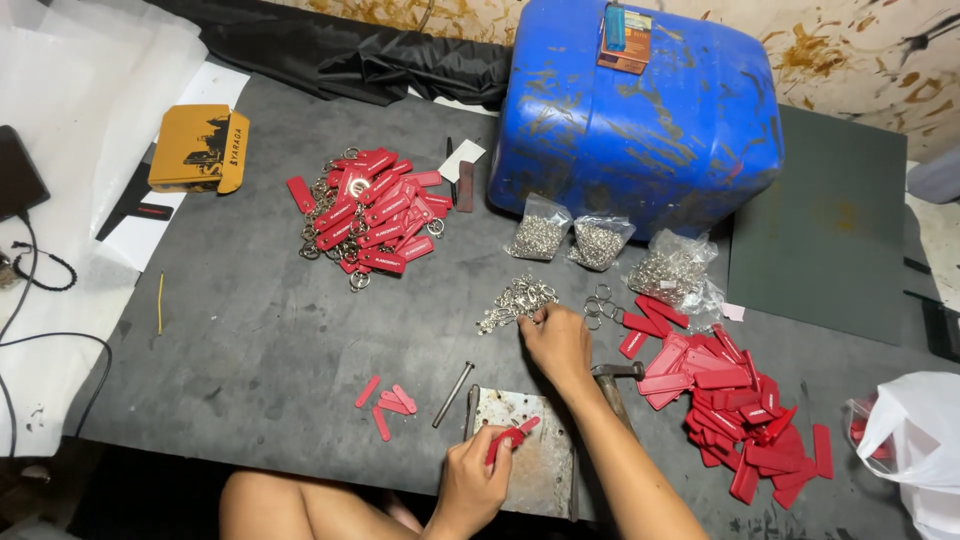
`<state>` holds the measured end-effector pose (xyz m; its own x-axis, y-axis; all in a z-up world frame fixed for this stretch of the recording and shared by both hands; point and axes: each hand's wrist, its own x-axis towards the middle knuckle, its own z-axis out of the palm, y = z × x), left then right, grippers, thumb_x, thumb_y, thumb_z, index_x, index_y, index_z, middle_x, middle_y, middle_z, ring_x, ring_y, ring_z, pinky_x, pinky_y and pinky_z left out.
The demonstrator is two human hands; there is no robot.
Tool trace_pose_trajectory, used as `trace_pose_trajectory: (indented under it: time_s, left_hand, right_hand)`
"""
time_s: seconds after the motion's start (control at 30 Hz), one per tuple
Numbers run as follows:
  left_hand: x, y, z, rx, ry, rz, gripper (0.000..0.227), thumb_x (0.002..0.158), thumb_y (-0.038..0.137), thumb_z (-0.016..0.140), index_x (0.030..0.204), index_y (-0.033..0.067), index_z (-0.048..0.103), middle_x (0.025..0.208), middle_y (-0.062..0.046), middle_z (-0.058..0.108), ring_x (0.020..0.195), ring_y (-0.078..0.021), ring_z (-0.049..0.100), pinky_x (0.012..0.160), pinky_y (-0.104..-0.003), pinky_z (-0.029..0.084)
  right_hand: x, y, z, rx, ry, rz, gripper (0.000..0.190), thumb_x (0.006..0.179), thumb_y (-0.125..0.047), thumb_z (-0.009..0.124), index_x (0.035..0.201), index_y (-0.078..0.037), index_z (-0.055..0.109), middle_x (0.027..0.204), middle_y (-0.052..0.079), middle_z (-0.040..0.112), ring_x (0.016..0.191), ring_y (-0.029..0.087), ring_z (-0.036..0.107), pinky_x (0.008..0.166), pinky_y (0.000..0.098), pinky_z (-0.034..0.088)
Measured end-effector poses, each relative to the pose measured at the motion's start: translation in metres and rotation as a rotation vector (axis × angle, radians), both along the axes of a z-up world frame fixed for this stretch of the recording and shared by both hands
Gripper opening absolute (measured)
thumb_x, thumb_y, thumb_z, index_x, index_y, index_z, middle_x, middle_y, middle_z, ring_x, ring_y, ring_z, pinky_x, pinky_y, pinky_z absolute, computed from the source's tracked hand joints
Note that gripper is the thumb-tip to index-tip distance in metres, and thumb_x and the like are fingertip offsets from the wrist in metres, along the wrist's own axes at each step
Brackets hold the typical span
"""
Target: Assembling metal hardware onto red leather strips using a hammer and jig.
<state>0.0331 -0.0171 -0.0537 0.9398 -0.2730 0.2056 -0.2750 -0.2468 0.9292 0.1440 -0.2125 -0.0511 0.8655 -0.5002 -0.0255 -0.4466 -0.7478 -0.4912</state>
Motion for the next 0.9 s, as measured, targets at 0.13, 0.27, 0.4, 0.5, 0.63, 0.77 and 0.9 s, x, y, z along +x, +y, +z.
trace_pose_trajectory:
  time_s: [0.13, 0.27, 0.4, 0.5, 0.63, 0.77, 0.9]
  left_hand:
    - [0.002, 0.001, 0.005, -0.002, -0.015, -0.001, 0.005, 0.086, 0.006, 0.064, 0.087, 0.0059, 0.069, 0.063, -0.007, 0.072, 0.039, -0.0186, 0.050, 0.039, -0.033, 0.041]
    - [0.002, 0.001, 0.005, -0.032, 0.022, -0.004, 0.007, 0.087, 0.007, 0.063, 0.088, 0.0051, 0.070, 0.064, -0.006, 0.071, 0.041, -0.0163, 0.048, 0.040, -0.032, 0.040]
    - [0.001, 0.001, 0.001, -0.030, 0.102, -0.001, 0.012, 0.089, 0.013, 0.062, 0.090, 0.0065, 0.072, 0.065, -0.006, 0.072, 0.045, -0.0184, 0.050, 0.045, -0.033, 0.043]
    - [0.006, 0.002, 0.007, -0.025, 0.178, -0.036, 0.013, 0.088, 0.013, 0.061, 0.089, 0.0056, 0.072, 0.058, -0.006, 0.068, 0.046, -0.0198, 0.055, 0.047, -0.034, 0.046]
    - [-0.002, 0.006, 0.017, -0.076, 0.240, -0.096, 0.013, 0.091, 0.011, 0.060, 0.088, 0.0040, 0.071, 0.060, -0.002, 0.068, 0.048, -0.0153, 0.054, 0.049, -0.030, 0.046]
    - [-0.013, 0.008, 0.027, -0.045, 0.266, -0.117, 0.014, 0.089, 0.011, 0.061, 0.088, 0.0030, 0.073, 0.060, -0.002, 0.069, 0.048, -0.0138, 0.053, 0.049, -0.029, 0.046]
    - [-0.022, 0.009, 0.033, -0.049, 0.276, -0.127, 0.014, 0.088, 0.009, 0.061, 0.089, 0.0022, 0.073, 0.062, -0.003, 0.070, 0.050, -0.0133, 0.053, 0.050, -0.028, 0.047]
  right_hand:
    - [-0.003, -0.002, 0.000, 0.046, -0.005, -0.047, 0.020, 0.080, -0.023, 0.066, 0.073, -0.004, 0.071, 0.066, 0.013, 0.070, 0.059, 0.036, 0.064, 0.065, 0.0453, 0.053]
    - [-0.026, -0.018, -0.008, 0.527, -0.189, -0.046, 0.010, 0.080, -0.008, 0.074, 0.086, 0.000, 0.070, 0.066, 0.004, 0.064, 0.055, 0.012, 0.053, 0.054, 0.0247, 0.045]
    - [-0.077, -0.009, 0.023, 1.193, -0.255, -0.016, 0.055, 0.087, 0.007, 0.067, 0.141, 0.004, 0.057, 0.084, 0.011, 0.066, 0.068, 0.016, 0.057, 0.063, 0.0271, 0.048]
    - [-0.114, -0.003, 0.017, 1.308, -0.321, -0.111, 0.032, 0.093, 0.005, 0.062, 0.124, 0.011, 0.065, 0.092, 0.018, 0.067, 0.077, 0.022, 0.060, 0.071, 0.0305, 0.050]
    - [-0.153, 0.012, -0.006, 1.405, -0.420, -0.240, 0.025, 0.095, 0.000, 0.063, 0.118, 0.011, 0.064, 0.100, 0.021, 0.071, 0.082, 0.022, 0.063, 0.078, 0.0311, 0.052]
    - [-0.173, 0.025, -0.005, 1.489, -0.491, -0.375, 0.026, 0.096, -0.003, 0.065, 0.117, 0.011, 0.066, 0.098, 0.018, 0.069, 0.080, 0.020, 0.063, 0.075, 0.0281, 0.052]
    - [-0.184, 0.029, -0.008, 1.551, -0.519, -0.407, 0.023, 0.096, -0.008, 0.067, 0.113, 0.008, 0.068, 0.091, 0.015, 0.068, 0.078, 0.019, 0.064, 0.072, 0.0272, 0.051]
